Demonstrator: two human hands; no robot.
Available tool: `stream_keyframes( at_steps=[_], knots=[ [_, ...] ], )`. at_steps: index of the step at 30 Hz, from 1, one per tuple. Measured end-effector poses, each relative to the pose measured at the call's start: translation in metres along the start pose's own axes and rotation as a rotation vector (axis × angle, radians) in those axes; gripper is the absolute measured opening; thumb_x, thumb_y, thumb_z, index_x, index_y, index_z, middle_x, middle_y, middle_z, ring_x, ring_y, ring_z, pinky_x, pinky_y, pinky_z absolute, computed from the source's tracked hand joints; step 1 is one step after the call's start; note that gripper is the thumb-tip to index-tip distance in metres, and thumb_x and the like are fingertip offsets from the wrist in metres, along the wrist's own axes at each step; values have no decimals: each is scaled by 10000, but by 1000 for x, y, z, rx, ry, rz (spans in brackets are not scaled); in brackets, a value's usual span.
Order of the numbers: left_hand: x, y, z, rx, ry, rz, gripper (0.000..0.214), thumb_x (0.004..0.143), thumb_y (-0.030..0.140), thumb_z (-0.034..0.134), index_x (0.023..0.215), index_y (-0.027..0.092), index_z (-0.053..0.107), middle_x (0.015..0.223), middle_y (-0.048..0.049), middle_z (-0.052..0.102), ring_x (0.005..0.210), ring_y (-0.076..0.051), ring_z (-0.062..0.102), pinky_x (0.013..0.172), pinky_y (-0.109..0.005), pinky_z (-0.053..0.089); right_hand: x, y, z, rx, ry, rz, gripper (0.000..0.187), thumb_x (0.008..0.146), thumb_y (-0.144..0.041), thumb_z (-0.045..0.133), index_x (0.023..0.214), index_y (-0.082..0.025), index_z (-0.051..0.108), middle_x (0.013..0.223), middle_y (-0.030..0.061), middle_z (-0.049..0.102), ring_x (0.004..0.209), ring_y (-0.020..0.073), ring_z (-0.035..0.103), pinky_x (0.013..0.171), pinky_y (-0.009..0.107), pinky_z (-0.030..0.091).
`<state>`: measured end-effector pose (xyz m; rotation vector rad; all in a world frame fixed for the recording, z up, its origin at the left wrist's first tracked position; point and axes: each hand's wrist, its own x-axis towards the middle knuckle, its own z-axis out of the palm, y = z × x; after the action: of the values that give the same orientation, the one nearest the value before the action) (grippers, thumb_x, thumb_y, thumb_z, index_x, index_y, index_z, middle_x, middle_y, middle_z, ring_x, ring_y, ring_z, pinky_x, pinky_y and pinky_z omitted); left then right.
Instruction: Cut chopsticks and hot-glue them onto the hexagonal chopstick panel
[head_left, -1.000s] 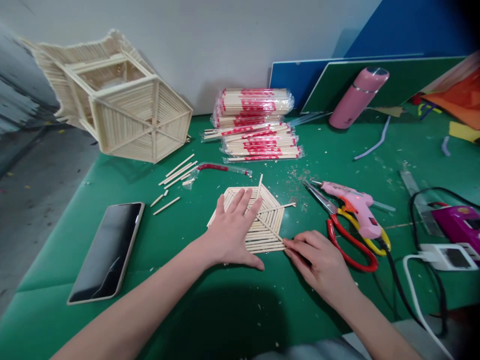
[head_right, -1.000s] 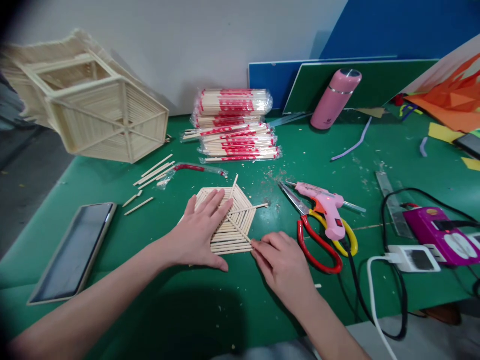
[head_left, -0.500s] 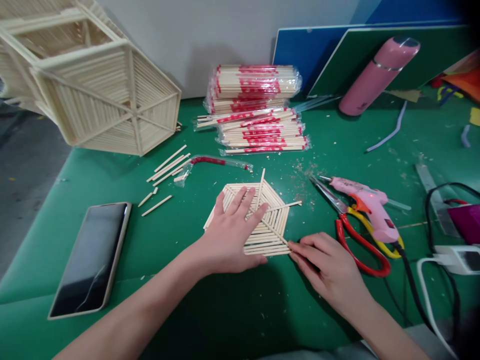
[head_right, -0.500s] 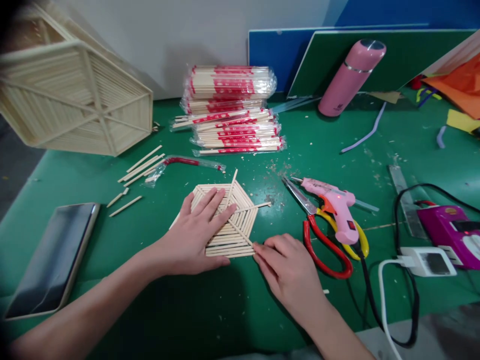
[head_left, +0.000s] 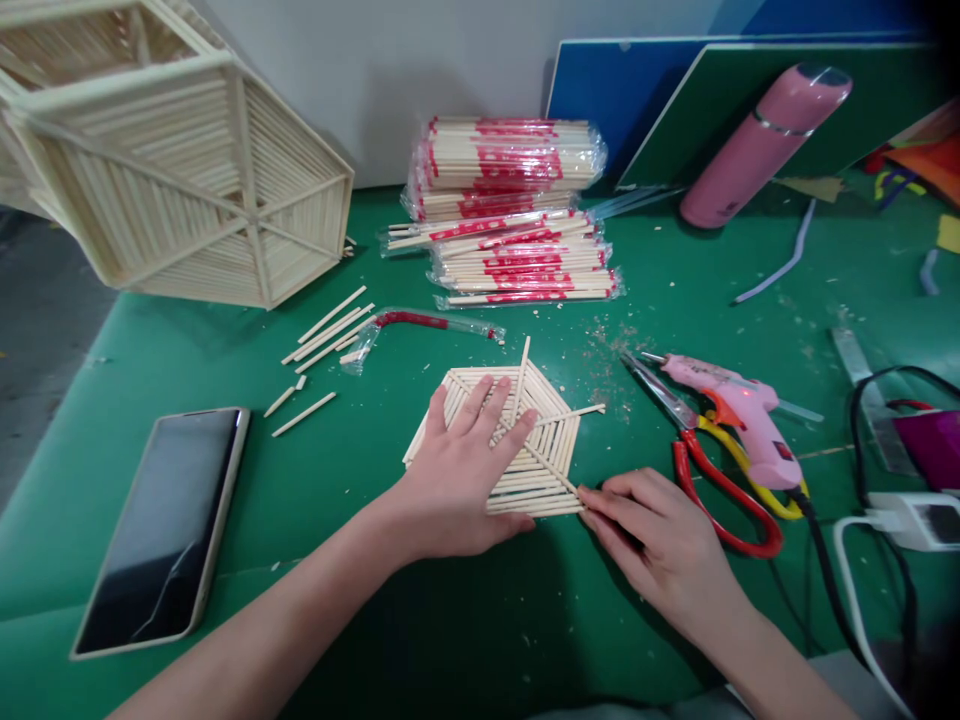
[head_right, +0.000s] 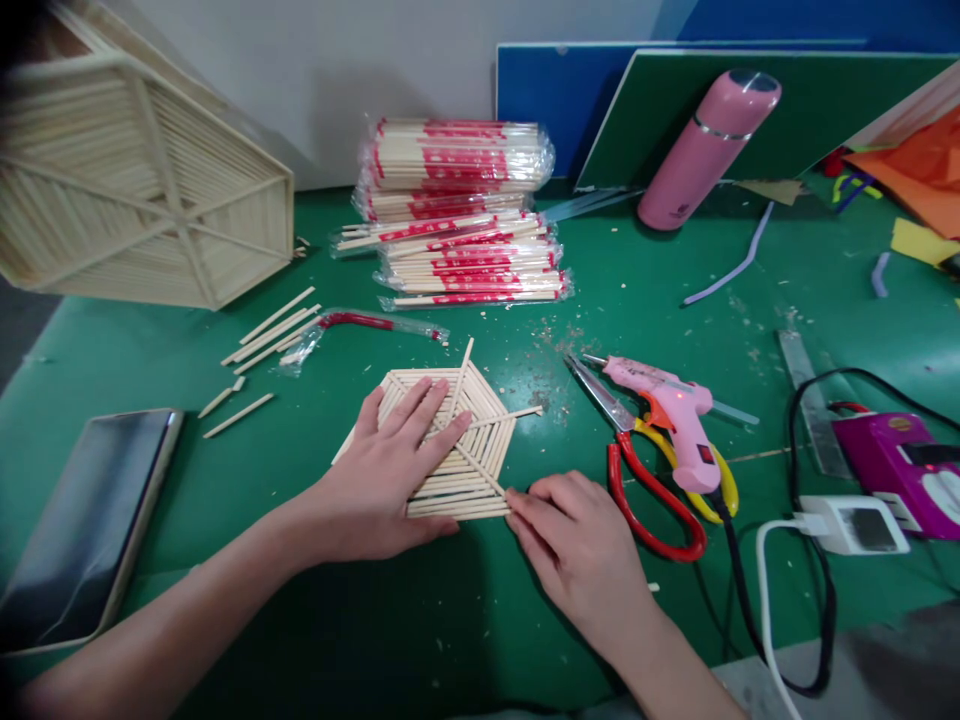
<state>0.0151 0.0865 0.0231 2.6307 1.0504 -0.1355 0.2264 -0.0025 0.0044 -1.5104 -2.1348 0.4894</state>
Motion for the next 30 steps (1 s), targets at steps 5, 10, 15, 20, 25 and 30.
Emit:
stream_keyframes(
  at_steps=[5,10,15,20,25,30],
  knots=[
    [0,0,-1,-5,-8,0,863,660,654,490,1347,226,189,1435,-170,62,1307,-340,12,985,-593,-8,0,0,0,8,12,8,212,798,-170,531,988,-186,623,801,60,580,719,159,524,608,307,443],
    [1,1,-2,-5,-29,-13,867,653,646,502,1346,226,192,1438,-163,34,1306,-338,-6,987,-587,-28,1,-1,-1,12,0,9,204,803,-169,521,977,-181,628,803,58,582,722,158,525,619,307,442],
    [2,3,-4,4,-72,-33,872,645,628,518,1347,228,191,1437,-161,10,1306,-334,-23,987,-581,-41,2,-1,-1,14,14,0,197,794,-153,534,965,-163,629,813,61,580,726,154,512,627,305,434],
    [2,1,-3,-4,-50,-14,861,662,650,482,1350,226,186,1440,-147,11,1305,-342,-15,993,-574,-41,2,-2,-1,29,16,9,192,784,-148,546,955,-159,632,807,62,576,727,158,507,627,306,431],
    [2,2,-4,-5,-66,-20,854,665,635,490,1350,227,184,1435,-165,9,1305,-333,-31,986,-583,-38,3,-3,-1,37,18,7,184,781,-144,548,942,-155,638,801,61,578,722,155,508,626,303,431],
    [2,3,-5,2,-79,-30,859,657,610,521,1350,226,189,1432,-173,8,1304,-330,-42,984,-585,-42,3,-3,-2,45,16,22,178,787,-154,540,932,-160,643,802,58,582,724,152,519,630,296,436]
  ],
)
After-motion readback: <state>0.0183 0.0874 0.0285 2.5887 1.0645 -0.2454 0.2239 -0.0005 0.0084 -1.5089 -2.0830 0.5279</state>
